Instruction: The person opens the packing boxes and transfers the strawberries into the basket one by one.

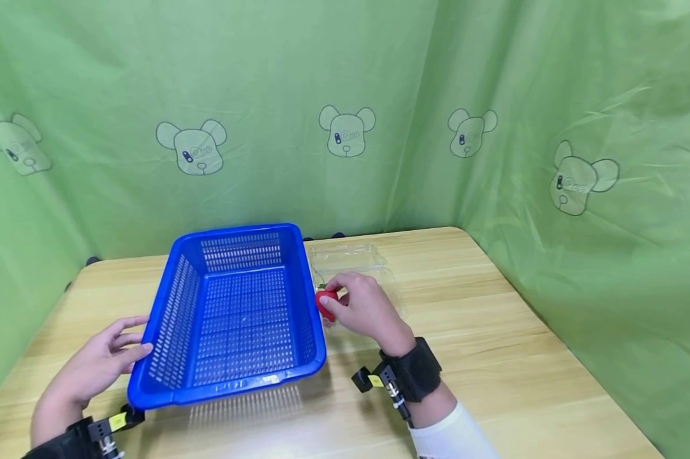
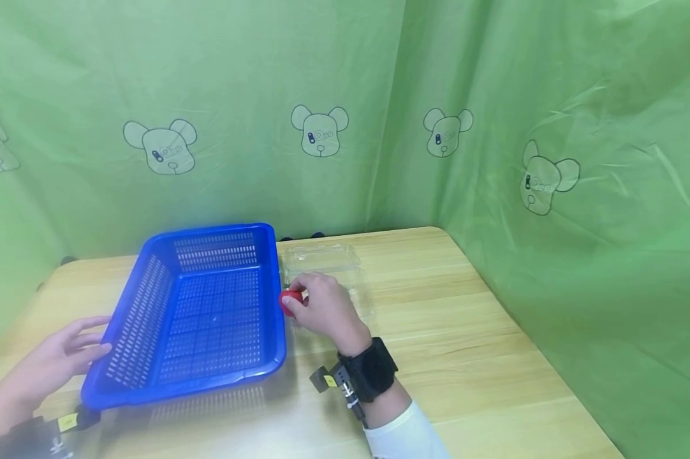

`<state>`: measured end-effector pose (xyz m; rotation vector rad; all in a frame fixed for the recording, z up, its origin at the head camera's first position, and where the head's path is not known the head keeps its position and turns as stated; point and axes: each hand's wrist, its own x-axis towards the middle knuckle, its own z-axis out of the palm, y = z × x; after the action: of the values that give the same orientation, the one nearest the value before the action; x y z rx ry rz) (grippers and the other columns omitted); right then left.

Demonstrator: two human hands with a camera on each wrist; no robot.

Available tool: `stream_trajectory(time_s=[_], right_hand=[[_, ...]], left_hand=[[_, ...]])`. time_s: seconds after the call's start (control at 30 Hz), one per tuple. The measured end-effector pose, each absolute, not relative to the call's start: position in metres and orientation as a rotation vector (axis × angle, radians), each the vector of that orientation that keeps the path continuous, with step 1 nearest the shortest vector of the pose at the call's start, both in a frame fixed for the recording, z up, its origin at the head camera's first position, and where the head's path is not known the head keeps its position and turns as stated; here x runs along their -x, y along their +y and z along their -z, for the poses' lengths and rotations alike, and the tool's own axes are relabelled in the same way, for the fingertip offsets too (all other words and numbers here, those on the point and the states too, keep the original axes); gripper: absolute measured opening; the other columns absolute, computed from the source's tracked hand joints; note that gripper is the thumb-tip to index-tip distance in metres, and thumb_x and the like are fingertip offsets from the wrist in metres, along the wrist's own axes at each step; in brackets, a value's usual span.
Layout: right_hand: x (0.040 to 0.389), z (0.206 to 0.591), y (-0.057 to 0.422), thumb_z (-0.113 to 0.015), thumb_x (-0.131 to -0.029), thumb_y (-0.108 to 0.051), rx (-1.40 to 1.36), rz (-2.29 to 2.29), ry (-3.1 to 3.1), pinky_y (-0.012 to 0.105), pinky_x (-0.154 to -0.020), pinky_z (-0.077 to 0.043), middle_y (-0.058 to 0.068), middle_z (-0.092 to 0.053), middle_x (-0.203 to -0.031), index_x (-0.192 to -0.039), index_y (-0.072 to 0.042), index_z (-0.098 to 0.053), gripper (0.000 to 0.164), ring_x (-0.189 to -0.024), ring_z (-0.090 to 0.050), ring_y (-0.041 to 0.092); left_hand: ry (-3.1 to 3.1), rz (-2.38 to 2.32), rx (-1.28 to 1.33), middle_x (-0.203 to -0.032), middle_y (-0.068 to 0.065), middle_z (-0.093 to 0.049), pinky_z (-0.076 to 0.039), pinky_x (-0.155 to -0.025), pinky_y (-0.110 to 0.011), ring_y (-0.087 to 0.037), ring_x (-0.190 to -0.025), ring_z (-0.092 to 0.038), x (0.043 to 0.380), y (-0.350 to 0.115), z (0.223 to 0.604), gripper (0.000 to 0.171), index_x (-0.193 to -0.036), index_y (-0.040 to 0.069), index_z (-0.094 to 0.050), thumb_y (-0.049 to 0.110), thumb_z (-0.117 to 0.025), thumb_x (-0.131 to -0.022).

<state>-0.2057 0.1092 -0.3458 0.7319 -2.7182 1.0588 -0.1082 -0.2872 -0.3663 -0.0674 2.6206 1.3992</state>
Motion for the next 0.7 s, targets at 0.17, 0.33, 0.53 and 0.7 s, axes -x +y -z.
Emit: stream_trajectory(time_s=[0.17, 0.33, 0.53, 0.7], right_hand=[[0.2038, 0.3459, 0.1069, -0.069, -0.087, -0.021, -0.760, -1.104, -2.703, 0.024, -0.056, -0.056, 0.002, -0.067, -0.089, -0.091, -0.011, -0.067, 0.011, -0.067, -0.068, 0.012], [0.2022, 0.3455, 0.1054, -0.069, -0.087, -0.022, -0.772, -1.095, -2.701, 0.023, -0.056, -0.055, 0.003, -0.067, -0.089, -0.092, -0.010, -0.067, 0.013, -0.068, -0.068, 0.012], [0.2009, 0.3451, 0.1029, -0.068, -0.088, -0.022, -0.810, -1.085, -2.685, 0.022, -0.057, -0.056, 0.003, -0.069, -0.088, -0.094, -0.009, -0.067, 0.014, -0.070, -0.068, 0.013], [0.1992, 0.3457, 0.1002, -0.068, -0.089, -0.022, -0.832, -1.053, -2.691, 0.022, -0.059, -0.057, 0.002, -0.071, -0.086, -0.095, -0.011, -0.068, 0.013, -0.073, -0.067, 0.012]], left_hand=[[2.618, -1.414, 0.056, -0.132, -0.041, -0.043, -0.055, -0.082, -0.048, -0.040, -0.107, -0.058, 0.1078, -0.2873, 0.3678, 0.059, -0.143, -0.008, -0.019, 0.017, -0.049, -0.100], [2.612, -1.408, 0.070, -0.132, -0.041, -0.043, -0.055, -0.082, -0.049, -0.040, -0.106, -0.058, 0.1092, -0.2877, 0.3677, 0.059, -0.144, -0.008, -0.018, 0.018, -0.048, -0.100], [2.613, -1.403, 0.069, -0.133, -0.041, -0.042, -0.054, -0.083, -0.049, -0.041, -0.108, -0.057, 0.1100, -0.2887, 0.3677, 0.060, -0.144, -0.007, -0.018, 0.021, -0.048, -0.101], [2.611, -1.412, 0.065, -0.132, -0.041, -0.043, -0.055, -0.083, -0.048, -0.040, -0.107, -0.058, 0.1094, -0.2889, 0.3682, 0.060, -0.144, -0.007, -0.018, 0.021, -0.048, -0.101]])
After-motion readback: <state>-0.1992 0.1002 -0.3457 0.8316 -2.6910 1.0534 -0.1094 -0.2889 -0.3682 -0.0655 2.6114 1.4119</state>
